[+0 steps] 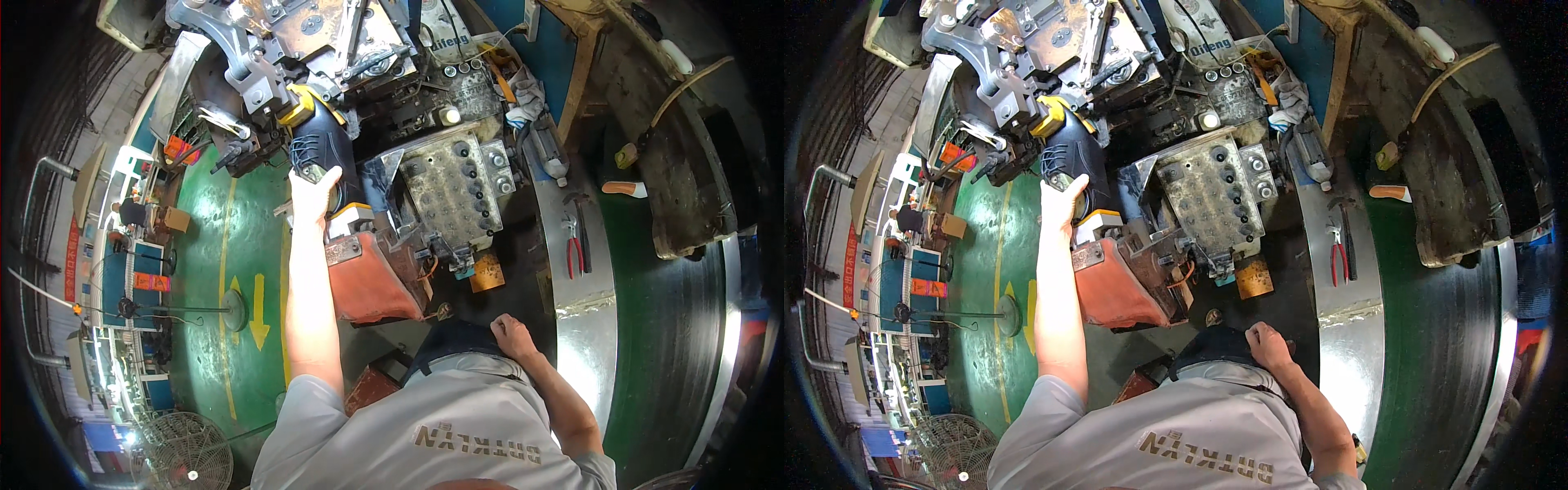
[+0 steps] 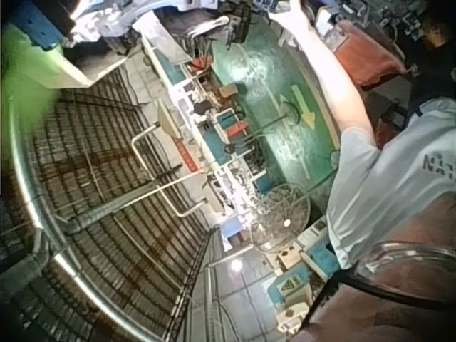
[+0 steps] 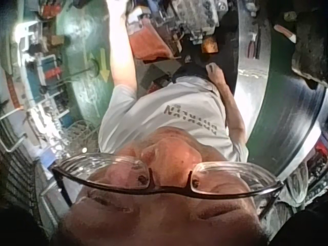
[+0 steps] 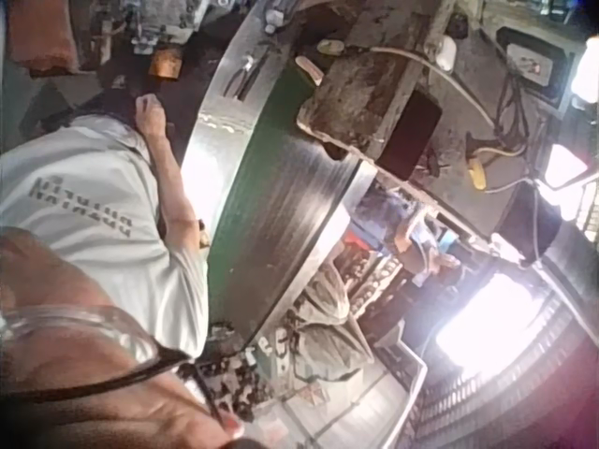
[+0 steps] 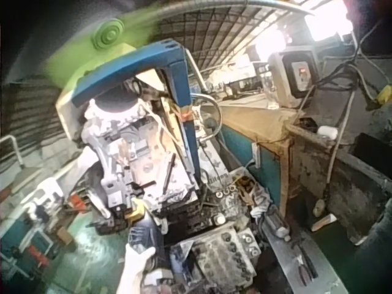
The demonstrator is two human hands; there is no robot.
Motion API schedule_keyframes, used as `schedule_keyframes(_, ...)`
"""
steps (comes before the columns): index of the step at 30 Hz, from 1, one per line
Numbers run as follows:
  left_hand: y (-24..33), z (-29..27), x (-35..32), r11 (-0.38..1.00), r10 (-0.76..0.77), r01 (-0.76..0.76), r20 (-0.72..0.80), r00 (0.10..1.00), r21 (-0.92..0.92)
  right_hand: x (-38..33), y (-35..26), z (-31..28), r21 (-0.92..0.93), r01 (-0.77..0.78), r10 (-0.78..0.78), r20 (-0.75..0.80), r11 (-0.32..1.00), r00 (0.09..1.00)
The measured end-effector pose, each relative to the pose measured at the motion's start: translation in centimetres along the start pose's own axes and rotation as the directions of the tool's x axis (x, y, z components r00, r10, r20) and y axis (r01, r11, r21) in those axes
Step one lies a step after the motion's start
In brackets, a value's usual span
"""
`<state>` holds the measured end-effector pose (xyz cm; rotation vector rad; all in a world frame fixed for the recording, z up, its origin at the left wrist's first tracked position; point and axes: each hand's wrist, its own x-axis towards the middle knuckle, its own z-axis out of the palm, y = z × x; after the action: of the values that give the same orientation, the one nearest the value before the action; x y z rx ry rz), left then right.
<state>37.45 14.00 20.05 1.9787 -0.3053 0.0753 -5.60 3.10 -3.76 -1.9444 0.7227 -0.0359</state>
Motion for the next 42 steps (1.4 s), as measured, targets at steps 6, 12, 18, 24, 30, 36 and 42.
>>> schedule_keyframes(6,-0.2,0.0,0.2,1.0,-0.003,0.003,0.021,1.0,0.003,0.0,0.2,-0.1,0.006,-0.003,0.003,0.008,1.0,1.0)
schedule_keyframes(12,-1.2,0.1,1.2,1.0,-0.004,0.004,0.014,1.0,0.004,0.1,0.2,-0.3,0.005,0.01,-0.01,-0.016,1.0,1.0)
schedule_keyframes(18,-2.7,-1.0,0.8,0.908,-0.099,0.175,0.211,0.973,-0.38,0.1,0.1,-0.3,0.009,0.06,-0.06,-0.039,0.998,0.997)
schedule_keyframes(24,1.0,-1.9,-7.8,0.417,-0.135,0.443,0.428,0.893,-0.793,-0.8,0.7,-0.6,0.003,0.087,-0.086,-0.066,0.996,0.994)
schedule_keyframes(30,-3.9,-0.7,-15.5,0.102,0.132,0.573,0.582,0.803,-0.813,-1.3,-3.4,-4.4,0.14,0.053,-0.04,-0.096,0.989,0.995)
schedule_keyframes(36,-1.1,1.3,-21.1,0.089,0.263,0.789,0.778,0.57,-0.608,-1.2,-9.6,-8.2,0.48,0.143,-0.038,-0.222,0.866,0.974)
schedule_keyframes(42,0.7,5.5,-24.7,0.245,0.152,0.864,0.897,0.414,-0.44,-2.2,-12.8,-9.9,0.801,0.242,-0.261,-0.111,0.548,0.959)
